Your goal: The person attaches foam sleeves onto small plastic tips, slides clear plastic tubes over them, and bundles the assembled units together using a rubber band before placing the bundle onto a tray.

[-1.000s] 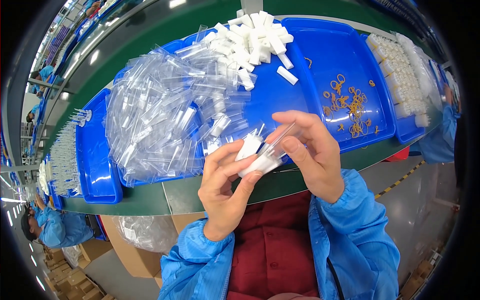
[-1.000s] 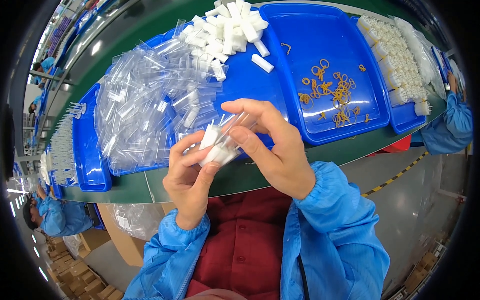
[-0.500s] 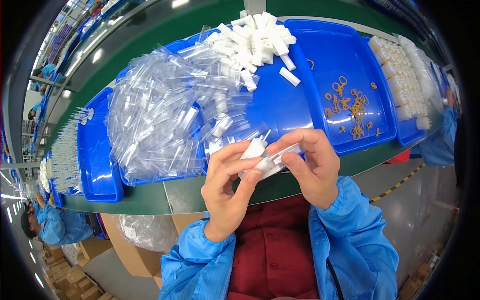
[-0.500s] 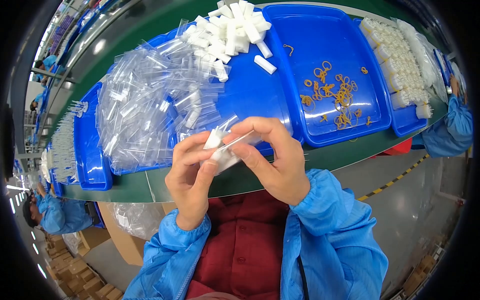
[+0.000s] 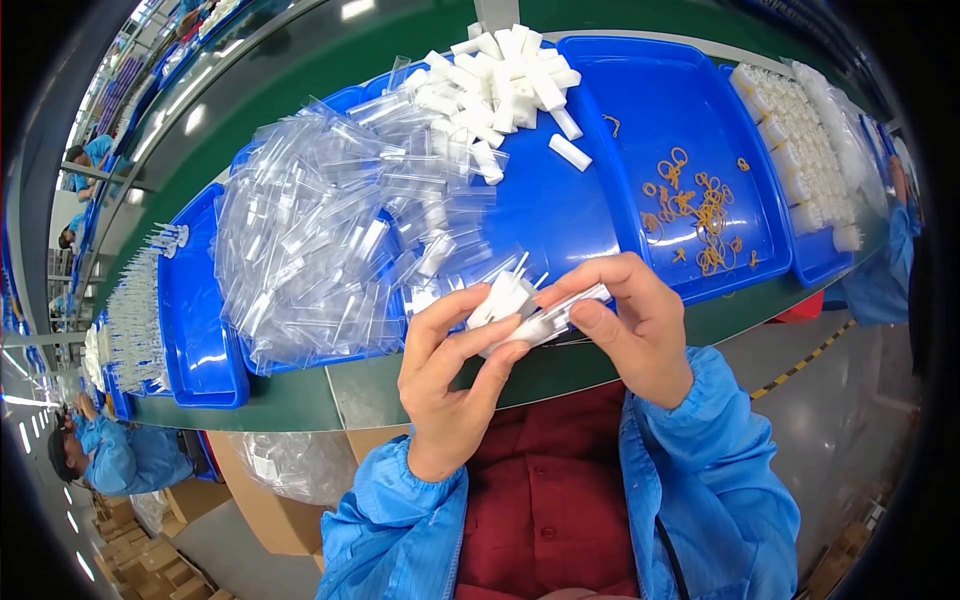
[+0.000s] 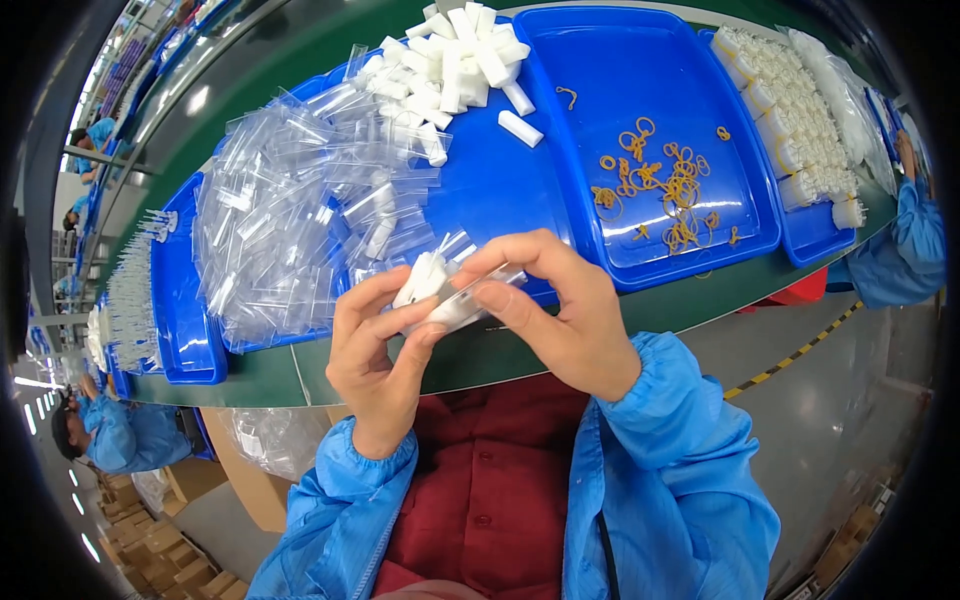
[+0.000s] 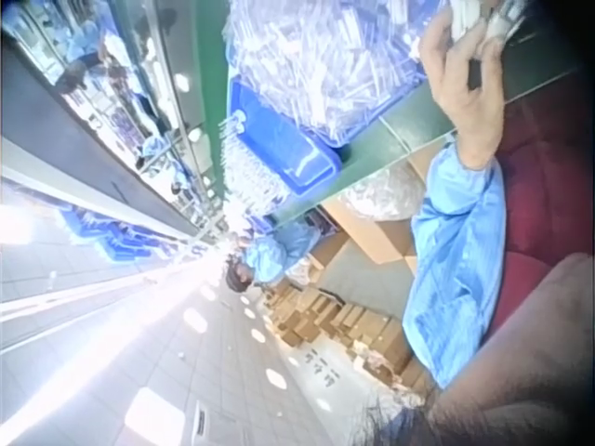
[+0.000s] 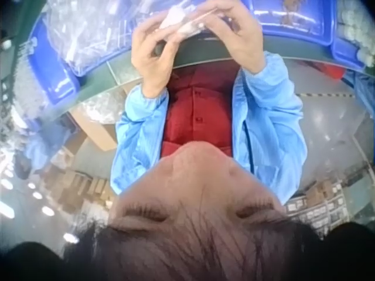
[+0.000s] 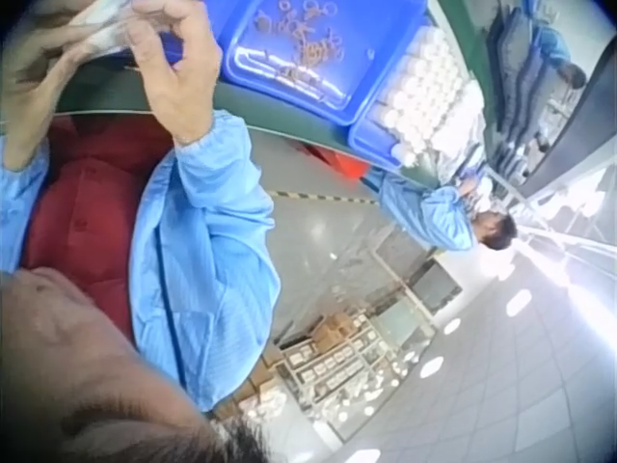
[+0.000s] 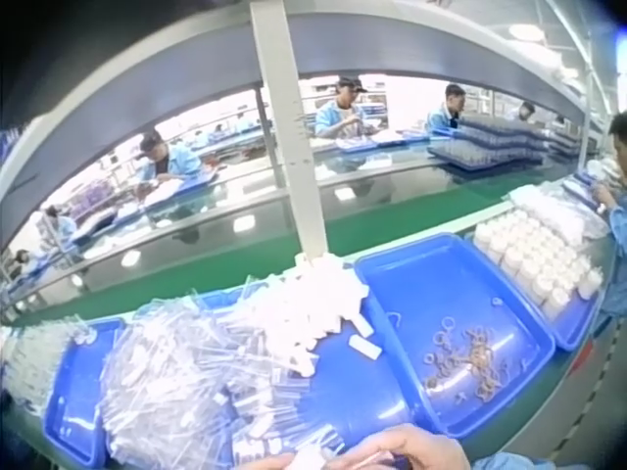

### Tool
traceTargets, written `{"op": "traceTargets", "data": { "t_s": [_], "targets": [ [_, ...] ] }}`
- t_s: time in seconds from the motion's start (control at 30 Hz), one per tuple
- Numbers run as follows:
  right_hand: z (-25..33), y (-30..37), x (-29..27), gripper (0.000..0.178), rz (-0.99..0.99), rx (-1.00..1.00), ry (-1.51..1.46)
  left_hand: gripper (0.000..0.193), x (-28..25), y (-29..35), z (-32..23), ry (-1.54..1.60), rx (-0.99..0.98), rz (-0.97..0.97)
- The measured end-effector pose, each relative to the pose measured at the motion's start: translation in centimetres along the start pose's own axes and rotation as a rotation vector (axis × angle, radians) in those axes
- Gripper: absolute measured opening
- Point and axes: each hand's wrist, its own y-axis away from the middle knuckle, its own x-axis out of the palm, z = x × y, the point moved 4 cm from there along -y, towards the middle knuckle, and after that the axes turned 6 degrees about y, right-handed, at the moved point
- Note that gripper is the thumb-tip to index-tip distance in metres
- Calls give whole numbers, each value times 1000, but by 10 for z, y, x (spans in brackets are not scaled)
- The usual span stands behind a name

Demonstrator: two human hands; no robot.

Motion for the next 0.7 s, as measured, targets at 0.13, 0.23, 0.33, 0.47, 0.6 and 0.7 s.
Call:
{"op": "traceTargets", "data": {
  "t_s": [0.13, 0.23, 0.33, 0.47, 0.6, 0.7],
  "targets": [
    [6, 0, -4, 15, 50, -23, 176, 28, 3, -2, -3, -12, 22, -12],
    [11, -2, -5, 17, 96, -126, 387, 30, 2, -1, 1, -1, 27, 9],
    [4, -6, -9, 19, 24, -73, 258, 32, 1, -3, -3, 156, -74, 30],
    [-2, -9, -17, 20, -16, 103, -6, 33, -2, 0, 0, 548, -251, -10],
    [0, -6, -15, 26, 17, 83, -95, 32, -6, 3, 3, 280, -57, 75],
    [-3, 2, -7, 32, 79, 0, -4, 31, -2, 3, -4, 254, 40, 69]
  ]
}}
